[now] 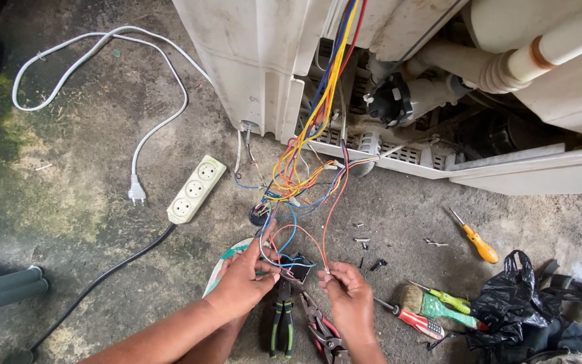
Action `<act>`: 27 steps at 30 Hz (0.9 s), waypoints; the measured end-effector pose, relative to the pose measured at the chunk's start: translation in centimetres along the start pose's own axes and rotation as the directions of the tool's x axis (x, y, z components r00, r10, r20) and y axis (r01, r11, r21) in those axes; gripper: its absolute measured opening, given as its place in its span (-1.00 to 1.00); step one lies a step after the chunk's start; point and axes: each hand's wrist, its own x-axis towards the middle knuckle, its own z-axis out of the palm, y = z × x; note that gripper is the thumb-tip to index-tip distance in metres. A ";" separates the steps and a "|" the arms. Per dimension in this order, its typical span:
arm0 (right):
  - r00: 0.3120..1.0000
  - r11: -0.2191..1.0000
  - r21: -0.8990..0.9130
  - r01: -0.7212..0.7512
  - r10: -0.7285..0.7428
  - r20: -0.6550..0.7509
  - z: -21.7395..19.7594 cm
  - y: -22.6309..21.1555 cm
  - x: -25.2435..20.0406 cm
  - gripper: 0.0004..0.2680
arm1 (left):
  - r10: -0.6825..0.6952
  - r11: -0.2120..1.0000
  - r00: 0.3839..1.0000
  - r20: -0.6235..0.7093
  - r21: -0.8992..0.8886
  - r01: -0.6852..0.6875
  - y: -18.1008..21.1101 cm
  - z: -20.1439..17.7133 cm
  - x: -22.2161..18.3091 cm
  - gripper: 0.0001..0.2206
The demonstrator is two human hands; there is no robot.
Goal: Repairing the internal wiring of a washing machine by stripping, connecting, and taping wires.
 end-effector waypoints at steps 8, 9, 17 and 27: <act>1.000 1.000 -0.019 -0.021 0.021 0.009 0.5 -0.4 -0.2 -0.79 | 0.070 0.998 0.996 -0.062 -0.002 -0.070 -4.4 0.8 1.8 -0.26; 1.000 1.000 0.003 -0.008 0.008 0.013 0.5 -0.1 0.0 -0.80 | 0.129 0.992 0.986 -0.104 0.013 -0.128 -5.2 0.9 2.1 -0.25; 0.998 0.996 0.075 0.058 -0.060 0.023 0.8 2.4 1.2 -0.79 | 0.170 0.933 0.976 -0.137 0.340 -0.114 -1.3 -0.3 0.0 -0.13; 0.998 0.993 0.098 0.067 -0.069 0.014 0.4 2.3 1.2 -0.80 | 0.114 0.745 0.991 0.073 0.653 -0.134 -2.6 -0.9 -0.4 -0.14</act>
